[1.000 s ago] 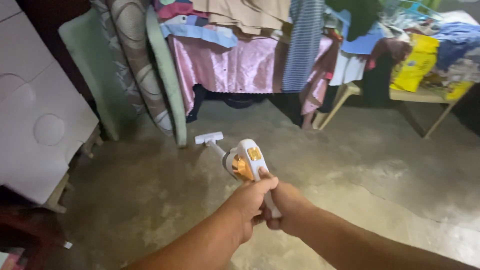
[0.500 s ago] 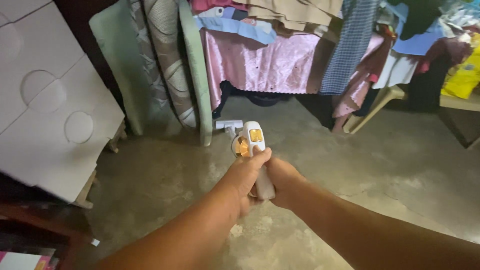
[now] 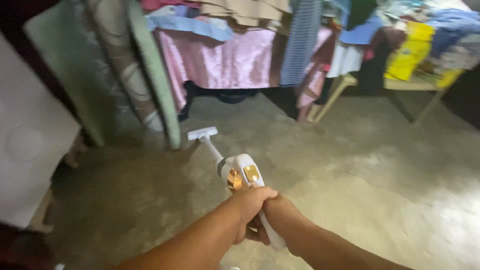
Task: The person is vacuuming the concrete floor of a room using a handheld cordless vacuum cleaner.
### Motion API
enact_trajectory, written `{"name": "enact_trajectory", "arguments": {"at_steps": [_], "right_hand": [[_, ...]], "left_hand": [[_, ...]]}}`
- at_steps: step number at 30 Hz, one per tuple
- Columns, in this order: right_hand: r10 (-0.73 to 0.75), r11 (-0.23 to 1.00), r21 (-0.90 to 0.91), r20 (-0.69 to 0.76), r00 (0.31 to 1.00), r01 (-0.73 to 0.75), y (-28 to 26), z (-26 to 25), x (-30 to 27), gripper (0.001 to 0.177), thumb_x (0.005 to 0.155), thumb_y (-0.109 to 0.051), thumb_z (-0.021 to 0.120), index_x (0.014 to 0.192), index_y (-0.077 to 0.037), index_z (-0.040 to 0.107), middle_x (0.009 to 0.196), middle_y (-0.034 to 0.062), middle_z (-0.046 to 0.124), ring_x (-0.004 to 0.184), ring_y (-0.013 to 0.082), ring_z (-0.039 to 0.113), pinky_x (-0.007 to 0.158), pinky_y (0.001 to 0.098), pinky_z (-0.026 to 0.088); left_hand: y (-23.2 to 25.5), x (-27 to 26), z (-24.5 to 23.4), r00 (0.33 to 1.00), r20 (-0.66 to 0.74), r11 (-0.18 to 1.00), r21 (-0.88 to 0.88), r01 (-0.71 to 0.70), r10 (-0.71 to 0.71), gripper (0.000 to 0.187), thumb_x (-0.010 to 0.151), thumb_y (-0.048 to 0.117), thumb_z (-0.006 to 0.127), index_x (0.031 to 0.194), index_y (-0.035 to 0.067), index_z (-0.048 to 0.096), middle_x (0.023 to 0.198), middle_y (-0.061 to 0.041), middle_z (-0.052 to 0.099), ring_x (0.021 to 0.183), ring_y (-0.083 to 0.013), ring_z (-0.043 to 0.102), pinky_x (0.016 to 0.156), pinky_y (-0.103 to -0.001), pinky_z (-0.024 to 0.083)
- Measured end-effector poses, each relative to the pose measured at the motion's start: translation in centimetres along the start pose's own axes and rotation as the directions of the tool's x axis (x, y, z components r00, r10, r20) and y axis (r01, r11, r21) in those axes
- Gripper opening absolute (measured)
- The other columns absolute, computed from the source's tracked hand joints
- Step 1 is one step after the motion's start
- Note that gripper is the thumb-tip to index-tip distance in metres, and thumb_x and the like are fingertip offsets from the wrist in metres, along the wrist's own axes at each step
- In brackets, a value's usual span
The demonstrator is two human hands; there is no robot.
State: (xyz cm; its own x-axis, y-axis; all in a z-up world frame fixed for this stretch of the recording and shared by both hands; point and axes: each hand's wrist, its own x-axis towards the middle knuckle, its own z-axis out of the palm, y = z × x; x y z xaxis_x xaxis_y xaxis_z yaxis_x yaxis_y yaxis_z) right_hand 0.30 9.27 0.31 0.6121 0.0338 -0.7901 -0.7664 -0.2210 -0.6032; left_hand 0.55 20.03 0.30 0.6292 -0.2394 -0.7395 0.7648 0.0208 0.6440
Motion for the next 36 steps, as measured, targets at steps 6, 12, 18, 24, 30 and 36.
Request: {"name": "enact_trajectory", "arguments": {"at_steps": [6,12,18,24,30,36], "right_hand": [[-0.159,0.987,-0.03,-0.046,0.986,0.158,6.3,-9.9,-6.3,0.033,0.099,-0.025,0.044,0.106,-0.008,0.071,0.071,0.0073,0.066,0.054,0.0177,0.059,0.046,0.0336,0.046],[-0.276,0.954,0.12,-0.014,0.961,0.276,14.5,-18.0,-9.0,0.038,0.1,-0.03,0.044,0.105,0.003,0.063,0.067,0.013,0.058,0.044,0.0216,0.053,0.036,0.039,0.04],[-0.342,0.908,0.226,-0.092,0.935,0.354,21.4,-24.2,-8.3,0.037,0.098,-0.022,0.046,0.119,0.0,0.067,0.084,0.012,0.073,0.061,0.0184,0.064,0.047,0.0339,0.049],[-0.153,0.829,0.522,-0.131,0.979,0.2,19.1,-23.0,-12.5,0.032,0.099,-0.021,0.055,0.124,-0.005,0.066,0.097,0.0132,0.075,0.077,0.026,0.071,0.061,0.0403,0.053],[-0.385,0.915,0.041,-0.215,0.897,0.402,20.0,-25.1,-2.0,0.032,0.096,-0.028,0.055,0.117,-0.009,0.069,0.101,0.0087,0.077,0.085,0.0165,0.077,0.07,0.035,0.06],[-0.088,0.959,0.246,-0.211,0.974,0.14,6.4,-20.4,-3.8,0.048,0.099,-0.05,0.052,0.101,-0.006,0.068,0.072,0.0101,0.062,0.056,0.0224,0.058,0.048,0.039,0.043]], "left_hand": [[-2.7,-2.5,10.4,0.987,0.16,0.999,0.046,0.017,-0.024,0.041,0.093,0.037,0.06,0.121,0.007,0.059,0.093,-0.02,0.069,0.067,-0.0321,0.067,0.071,-0.05,0.062],[-7.7,-3.3,19.9,0.964,0.263,0.997,0.076,0.009,-0.029,0.035,0.092,0.033,0.064,0.115,0.008,0.059,0.084,-0.016,0.064,0.057,-0.0289,0.059,0.065,-0.05,0.058],[-9.9,-3.7,26.8,0.949,0.299,0.989,0.138,0.057,-0.096,0.031,0.089,0.031,0.068,0.112,0.012,0.059,0.093,-0.013,0.065,0.071,-0.0277,0.061,0.067,-0.047,0.053],[-10.2,-2.9,27.5,0.933,0.318,0.976,0.19,0.108,-0.166,0.034,0.085,0.033,0.069,0.112,0.015,0.06,0.093,-0.011,0.065,0.078,-0.0259,0.063,0.071,-0.048,0.052],[-7.2,0.1,25.1,0.95,0.263,0.973,0.202,0.115,-0.167,0.037,0.086,0.039,0.07,0.112,0.014,0.06,0.093,-0.01,0.064,0.074,-0.025,0.059,0.067,-0.044,0.049],[-1.6,5.9,20.9,0.962,0.257,0.992,0.106,0.07,-0.096,0.052,0.085,0.056,0.066,0.118,0.015,0.061,0.097,-0.009,0.064,0.079,-0.024,0.056,0.067,-0.043,0.049]]}}
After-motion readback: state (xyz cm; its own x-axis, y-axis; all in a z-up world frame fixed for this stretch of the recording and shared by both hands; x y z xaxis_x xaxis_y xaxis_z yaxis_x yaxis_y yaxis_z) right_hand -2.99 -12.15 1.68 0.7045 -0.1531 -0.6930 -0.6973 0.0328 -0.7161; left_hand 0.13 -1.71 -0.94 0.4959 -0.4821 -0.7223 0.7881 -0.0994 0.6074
